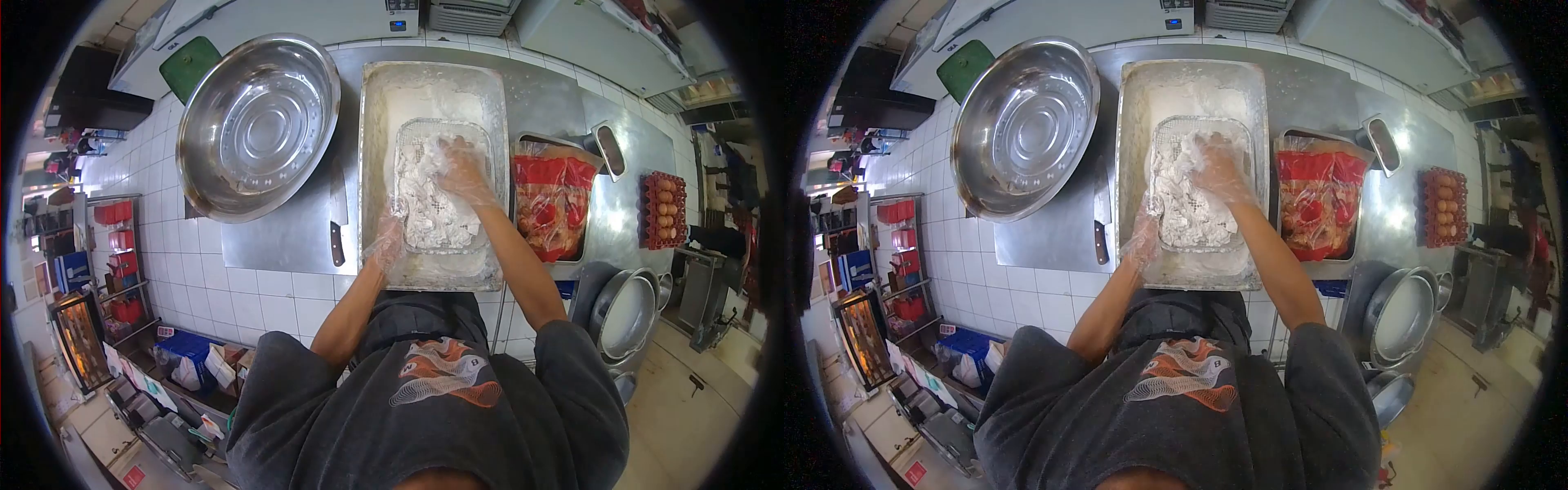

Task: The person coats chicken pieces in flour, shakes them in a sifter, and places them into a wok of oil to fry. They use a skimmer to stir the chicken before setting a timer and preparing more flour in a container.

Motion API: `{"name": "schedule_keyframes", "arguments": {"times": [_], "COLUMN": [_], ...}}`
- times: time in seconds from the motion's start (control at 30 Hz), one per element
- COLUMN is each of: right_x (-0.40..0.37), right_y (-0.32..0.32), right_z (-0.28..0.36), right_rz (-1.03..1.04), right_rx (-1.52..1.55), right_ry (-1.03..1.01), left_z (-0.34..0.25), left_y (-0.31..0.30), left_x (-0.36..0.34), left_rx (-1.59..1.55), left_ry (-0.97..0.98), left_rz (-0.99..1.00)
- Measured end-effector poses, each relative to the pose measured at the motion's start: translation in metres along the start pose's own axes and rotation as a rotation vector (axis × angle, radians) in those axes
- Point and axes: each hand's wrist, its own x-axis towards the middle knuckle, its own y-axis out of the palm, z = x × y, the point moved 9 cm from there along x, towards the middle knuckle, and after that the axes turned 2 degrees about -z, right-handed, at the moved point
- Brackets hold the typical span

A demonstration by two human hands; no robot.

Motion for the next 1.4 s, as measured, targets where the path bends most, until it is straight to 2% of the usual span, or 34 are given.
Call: {"name": "schedule_keyframes", "arguments": {"times": [0.07,0.13,0.17,0.27,0.33,0.47,0.57,0.67,0.77,0.87,0.93,1.0,1.1,1.2,1.3,1.4], "right_x": [-0.005,0.001,0.007,0.004,0.007,0.017,0.008,0.004,0.011,0.003,-0.01,-0.026,-0.023,-0.016,-0.004,0.007], "right_y": [0.007,0.026,0.036,0.078,0.049,-0.012,-0.032,-0.055,-0.045,-0.015,0.02,0.057,0.038,0.06,0.0,-0.036], "right_z": [0.002,-0.009,-0.016,-0.046,-0.041,-0.015,0.013,0.012,-0.023,-0.002,-0.012,-0.024,-0.001,-0.031,-0.017,0.0], "right_rz": [-0.17,0.038,0.138,0.056,0.057,0.168,0.162,0.262,0.045,0.232,0.073,-0.049,0.136,0.298,0.279,0.08], "right_rx": [-0.185,-0.177,-0.174,-0.05,0.034,0.109,0.098,0.372,0.302,0.111,0.062,0.138,-0.023,0.208,0.244,0.091], "right_ry": [0.02,0.126,0.175,0.09,0.134,0.295,0.02,0.046,0.073,0.065,0.083,0.155,0.246,0.22,0.404,0.158], "left_z": [0.006,0.012,0.028,0.06,0.057,0.047,0.028,0.024,0.022,0.028,0.029,0.018,0.028,0.038,0.037,0.036], "left_y": [-0.011,-0.02,-0.037,-0.068,-0.066,-0.051,-0.03,-0.033,-0.031,-0.035,-0.041,-0.033,-0.034,-0.037,-0.031,-0.031], "left_x": [0.009,0.012,0.019,0.031,0.024,0.022,0.024,0.027,0.027,0.028,0.03,0.029,0.027,0.022,0.015,0.021], "left_rx": [0.043,0.12,0.131,0.155,0.162,0.116,0.045,0.048,-0.044,-0.045,0.003,0.059,0.008,0.02,0.005,-0.014], "left_ry": [0.098,0.226,0.185,0.095,0.082,0.08,0.089,0.053,0.078,0.17,0.295,0.203,0.111,0.017,-0.04,-0.034], "left_rz": [0.025,0.066,0.011,-0.114,-0.157,-0.089,-0.031,-0.003,-0.012,0.058,0.094,0.003,-0.051,-0.09,-0.069,-0.041]}}
